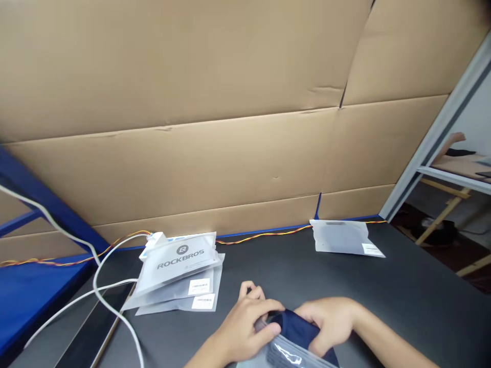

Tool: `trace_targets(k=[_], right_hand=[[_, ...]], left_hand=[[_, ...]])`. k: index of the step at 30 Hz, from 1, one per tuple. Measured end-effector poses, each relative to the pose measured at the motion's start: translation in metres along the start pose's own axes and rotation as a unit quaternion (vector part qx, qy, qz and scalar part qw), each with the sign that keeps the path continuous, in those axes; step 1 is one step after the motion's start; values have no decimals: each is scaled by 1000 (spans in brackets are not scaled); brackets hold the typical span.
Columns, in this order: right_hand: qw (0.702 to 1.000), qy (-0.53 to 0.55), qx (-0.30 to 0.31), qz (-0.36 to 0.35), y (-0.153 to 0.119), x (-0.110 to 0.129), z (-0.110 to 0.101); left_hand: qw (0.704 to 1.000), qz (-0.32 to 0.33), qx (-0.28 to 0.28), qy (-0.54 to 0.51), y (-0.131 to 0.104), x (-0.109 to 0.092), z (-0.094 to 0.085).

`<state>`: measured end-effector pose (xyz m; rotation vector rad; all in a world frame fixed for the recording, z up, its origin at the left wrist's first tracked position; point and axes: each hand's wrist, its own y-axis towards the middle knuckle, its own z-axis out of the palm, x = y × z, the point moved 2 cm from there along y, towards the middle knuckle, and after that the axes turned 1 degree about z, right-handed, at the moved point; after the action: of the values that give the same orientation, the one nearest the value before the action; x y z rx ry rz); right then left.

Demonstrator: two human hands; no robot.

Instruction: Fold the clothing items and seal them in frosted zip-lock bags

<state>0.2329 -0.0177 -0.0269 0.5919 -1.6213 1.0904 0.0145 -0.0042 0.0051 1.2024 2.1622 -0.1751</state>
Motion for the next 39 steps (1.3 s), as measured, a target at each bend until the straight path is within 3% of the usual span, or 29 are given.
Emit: trace_targets(k=[4,7,9,11,14,16,19,21,23,25,29,32,36,39], right_hand=[[993,12,-94,-71,7,10,8],[987,-39,-142,-64,9,18,11],[985,-100,-133,-45,10,22,12],[985,-149,-87,-25,13,22,13],[984,-168,-46,-21,16,16,13],[991,-113,-66,-34,15,11,11],[985,-9,-159,-67,10,8,3],[975,-5,-205,-83,4,10,-3],[976,-32,-198,-87,-1,14,-6],[983,-61,-153,-83,-4,18,-5],[988,-101,-94,-70,-7,23,0],[979,-122,-139,-85,-8,25,0],[956,-109,-248,-108,-7,24,-3],[974,-100,-196,-62,-4,20,-1]], left_hand=[[1000,-13,9,4,-4,11,-9],[999,-29,9,15,-7,17,-14],[999,-30,8,16,-7,17,-16],[999,-21,18,18,-6,12,-15],[998,2,51,34,-3,4,-12],[997,0,55,55,-2,5,-12],[995,-37,19,94,-4,17,-15],[992,-65,-7,106,-5,25,-17],[993,-71,-16,95,-6,29,-16],[996,-61,0,67,-6,28,-14],[994,-67,86,-19,-6,20,-13],[986,-97,118,-67,-9,21,-17],[987,-114,74,-81,-10,25,-19],[988,-122,66,-72,-9,27,-15]])
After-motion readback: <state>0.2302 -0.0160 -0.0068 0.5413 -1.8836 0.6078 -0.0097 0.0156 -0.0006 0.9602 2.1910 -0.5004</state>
